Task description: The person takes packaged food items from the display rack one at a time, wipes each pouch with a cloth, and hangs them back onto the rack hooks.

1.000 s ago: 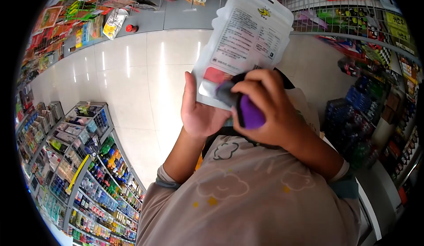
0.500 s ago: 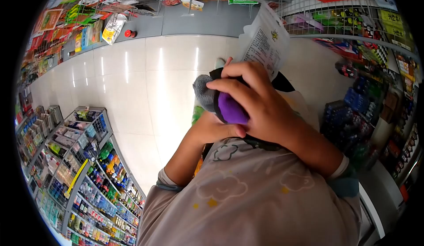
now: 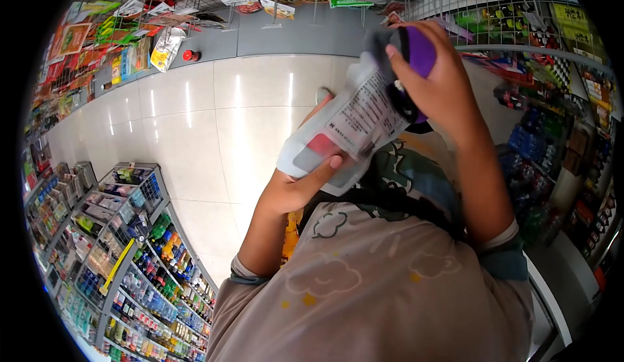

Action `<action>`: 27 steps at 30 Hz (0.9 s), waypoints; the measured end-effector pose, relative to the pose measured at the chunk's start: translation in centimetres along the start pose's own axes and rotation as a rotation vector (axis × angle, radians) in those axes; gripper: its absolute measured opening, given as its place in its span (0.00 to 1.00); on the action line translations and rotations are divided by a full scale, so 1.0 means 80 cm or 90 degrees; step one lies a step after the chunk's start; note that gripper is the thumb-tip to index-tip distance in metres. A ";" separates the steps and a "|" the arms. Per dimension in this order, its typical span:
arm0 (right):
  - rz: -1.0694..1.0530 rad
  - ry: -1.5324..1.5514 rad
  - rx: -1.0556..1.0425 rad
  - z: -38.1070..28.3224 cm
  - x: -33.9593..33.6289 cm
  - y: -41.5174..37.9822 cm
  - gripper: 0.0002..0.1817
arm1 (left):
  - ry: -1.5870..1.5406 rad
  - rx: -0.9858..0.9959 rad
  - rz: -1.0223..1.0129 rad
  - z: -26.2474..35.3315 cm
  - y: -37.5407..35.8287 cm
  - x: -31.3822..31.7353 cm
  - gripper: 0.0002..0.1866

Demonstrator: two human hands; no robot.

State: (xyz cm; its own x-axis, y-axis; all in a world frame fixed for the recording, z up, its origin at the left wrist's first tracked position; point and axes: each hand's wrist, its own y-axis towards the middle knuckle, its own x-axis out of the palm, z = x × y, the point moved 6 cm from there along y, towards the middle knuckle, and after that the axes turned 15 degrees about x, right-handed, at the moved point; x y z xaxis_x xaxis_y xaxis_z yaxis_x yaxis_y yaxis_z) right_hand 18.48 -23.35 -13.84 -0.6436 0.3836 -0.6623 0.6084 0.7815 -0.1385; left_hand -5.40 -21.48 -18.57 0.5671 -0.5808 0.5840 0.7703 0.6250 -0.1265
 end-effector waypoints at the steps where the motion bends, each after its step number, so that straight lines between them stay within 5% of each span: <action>1: 0.002 -0.003 0.012 0.010 -0.005 0.006 0.19 | -0.014 0.010 0.001 0.003 -0.002 -0.002 0.41; 6: -0.022 0.106 0.089 0.036 -0.015 0.005 0.20 | -0.053 -0.008 0.009 -0.002 -0.011 -0.019 0.36; 9: 0.008 0.037 0.003 0.006 -0.022 -0.010 0.17 | -0.013 -0.145 -0.027 -0.036 -0.023 -0.037 0.32; 11: 0.046 -0.054 -0.076 -0.018 -0.029 -0.022 0.19 | -0.230 -0.041 -0.020 -0.035 -0.011 -0.019 0.30; 16: -0.095 -0.043 -0.133 -0.048 0.002 -0.066 0.33 | -0.230 0.008 0.059 -0.030 0.026 0.028 0.34; 19: -0.119 0.018 -0.155 -0.047 0.025 -0.088 0.34 | -0.328 0.000 0.213 -0.039 0.036 0.034 0.40; 21: -0.149 0.038 -0.217 -0.054 0.032 -0.098 0.28 | -0.307 0.022 0.143 -0.034 0.051 0.037 0.40; 24: -0.153 0.035 -0.234 -0.039 0.035 -0.093 0.32 | -0.313 0.069 0.066 -0.041 0.063 0.044 0.41; 26: -0.154 0.048 -0.214 -0.032 0.027 -0.074 0.31 | -0.461 0.023 0.146 -0.049 0.059 0.050 0.40; 27: -0.117 0.033 -0.196 -0.025 0.017 -0.056 0.30 | -0.329 -0.030 0.256 -0.056 0.055 0.051 0.39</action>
State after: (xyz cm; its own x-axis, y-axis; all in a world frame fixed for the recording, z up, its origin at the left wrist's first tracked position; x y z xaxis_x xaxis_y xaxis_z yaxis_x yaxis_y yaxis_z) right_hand 13.90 -25.34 -12.65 -0.7565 0.2408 -0.6080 0.3167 0.9483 -0.0185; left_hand 1.64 -23.43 -20.35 0.6091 0.0263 0.7927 0.5463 0.7106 -0.4433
